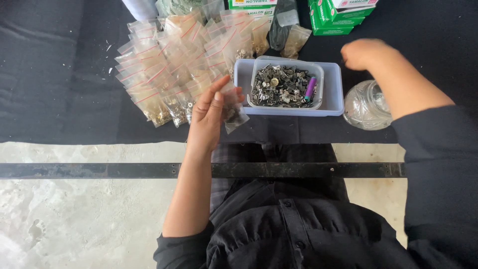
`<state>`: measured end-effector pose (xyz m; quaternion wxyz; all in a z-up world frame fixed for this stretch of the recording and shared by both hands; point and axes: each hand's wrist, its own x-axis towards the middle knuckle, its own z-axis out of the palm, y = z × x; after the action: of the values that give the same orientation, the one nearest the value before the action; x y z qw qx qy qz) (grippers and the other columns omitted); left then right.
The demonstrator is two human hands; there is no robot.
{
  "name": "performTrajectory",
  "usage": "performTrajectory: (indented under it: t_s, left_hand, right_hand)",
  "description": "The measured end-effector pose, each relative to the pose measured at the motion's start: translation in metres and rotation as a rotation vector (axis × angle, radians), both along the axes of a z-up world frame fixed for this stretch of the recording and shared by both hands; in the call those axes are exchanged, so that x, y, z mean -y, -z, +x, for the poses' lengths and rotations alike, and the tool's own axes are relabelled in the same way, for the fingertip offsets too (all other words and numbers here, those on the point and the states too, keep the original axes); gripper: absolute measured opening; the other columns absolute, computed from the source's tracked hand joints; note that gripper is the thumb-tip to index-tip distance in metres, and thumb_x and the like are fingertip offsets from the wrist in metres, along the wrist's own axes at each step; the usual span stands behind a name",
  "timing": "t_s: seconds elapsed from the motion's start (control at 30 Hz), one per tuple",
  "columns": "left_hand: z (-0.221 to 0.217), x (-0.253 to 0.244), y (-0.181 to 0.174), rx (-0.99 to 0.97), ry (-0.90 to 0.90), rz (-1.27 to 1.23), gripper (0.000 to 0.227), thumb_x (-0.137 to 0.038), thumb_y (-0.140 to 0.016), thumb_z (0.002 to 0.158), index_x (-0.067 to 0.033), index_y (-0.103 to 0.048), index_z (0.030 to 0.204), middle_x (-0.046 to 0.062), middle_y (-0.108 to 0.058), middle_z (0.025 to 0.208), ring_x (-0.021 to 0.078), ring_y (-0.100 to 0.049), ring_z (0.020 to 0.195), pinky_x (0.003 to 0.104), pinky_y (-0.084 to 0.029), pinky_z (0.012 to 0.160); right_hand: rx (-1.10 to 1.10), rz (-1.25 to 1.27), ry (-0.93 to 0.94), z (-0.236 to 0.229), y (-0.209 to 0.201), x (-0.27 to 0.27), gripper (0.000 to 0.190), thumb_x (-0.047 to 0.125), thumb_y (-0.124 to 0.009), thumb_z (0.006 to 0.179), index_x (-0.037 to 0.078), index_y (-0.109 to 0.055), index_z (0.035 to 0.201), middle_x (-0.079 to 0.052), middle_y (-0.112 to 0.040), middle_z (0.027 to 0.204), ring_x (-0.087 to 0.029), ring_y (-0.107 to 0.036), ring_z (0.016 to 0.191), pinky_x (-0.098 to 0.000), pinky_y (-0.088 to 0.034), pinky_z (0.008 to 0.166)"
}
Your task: Sorting small metal hardware components from a bulk container into individual plastic bags.
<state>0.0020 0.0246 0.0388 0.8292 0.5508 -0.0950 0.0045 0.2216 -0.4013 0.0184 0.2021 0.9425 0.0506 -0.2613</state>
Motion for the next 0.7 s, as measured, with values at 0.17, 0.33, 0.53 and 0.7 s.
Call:
performTrajectory:
  t_s: [0.17, 0.33, 0.53, 0.7]
  left_hand:
    - [0.004, 0.01, -0.033, -0.129, -0.014, 0.036, 0.053, -0.025, -0.047, 0.105, -0.0174, -0.04, 0.157, 0.017, -0.072, 0.131, 0.0251, -0.074, 0.112, 0.036, -0.059, 0.094]
    - [0.031, 0.037, -0.036, -0.185, 0.011, 0.246, 0.067, -0.014, -0.041, 0.088, -0.0209, -0.045, 0.155, 0.005, -0.042, 0.165, 0.0199, -0.043, 0.147, 0.033, -0.041, 0.11]
    - [0.08, 0.073, 0.035, 0.154, 0.04, 0.044, 0.049, -0.015, -0.053, 0.111, -0.0167, -0.041, 0.159, 0.005, -0.067, 0.139, 0.0174, -0.067, 0.125, 0.035, -0.049, 0.116]
    - [0.091, 0.091, 0.051, 0.327, -0.012, 0.119, 0.035, -0.02, -0.051, 0.114, -0.0168, -0.057, 0.149, 0.01, -0.055, 0.155, 0.0247, -0.048, 0.15, 0.042, -0.039, 0.127]
  right_hand:
    - [0.138, 0.26, 0.062, -0.063, -0.1, -0.052, 0.033, 0.028, -0.058, 0.098, 0.017, -0.071, 0.125, -0.012, -0.075, 0.12, -0.038, -0.07, 0.106, -0.0512, -0.053, 0.082]
    - [0.028, 0.416, 0.025, -0.126, -0.124, -0.115, 0.027, 0.024, -0.054, 0.102, 0.014, -0.066, 0.124, -0.009, -0.074, 0.111, -0.03, -0.067, 0.091, -0.0457, -0.049, 0.074]
    - [0.07, 0.591, 0.02, -0.128, -0.071, -0.117, 0.03, 0.018, -0.055, 0.104, 0.013, -0.062, 0.133, -0.005, -0.074, 0.102, -0.029, -0.067, 0.087, -0.0462, -0.047, 0.07]
    - [0.612, 0.773, -0.001, -0.104, -0.019, -0.1, 0.02, 0.012, -0.06, 0.1, 0.007, -0.079, 0.101, -0.014, -0.07, 0.099, -0.037, -0.066, 0.091, -0.0532, -0.053, 0.069]
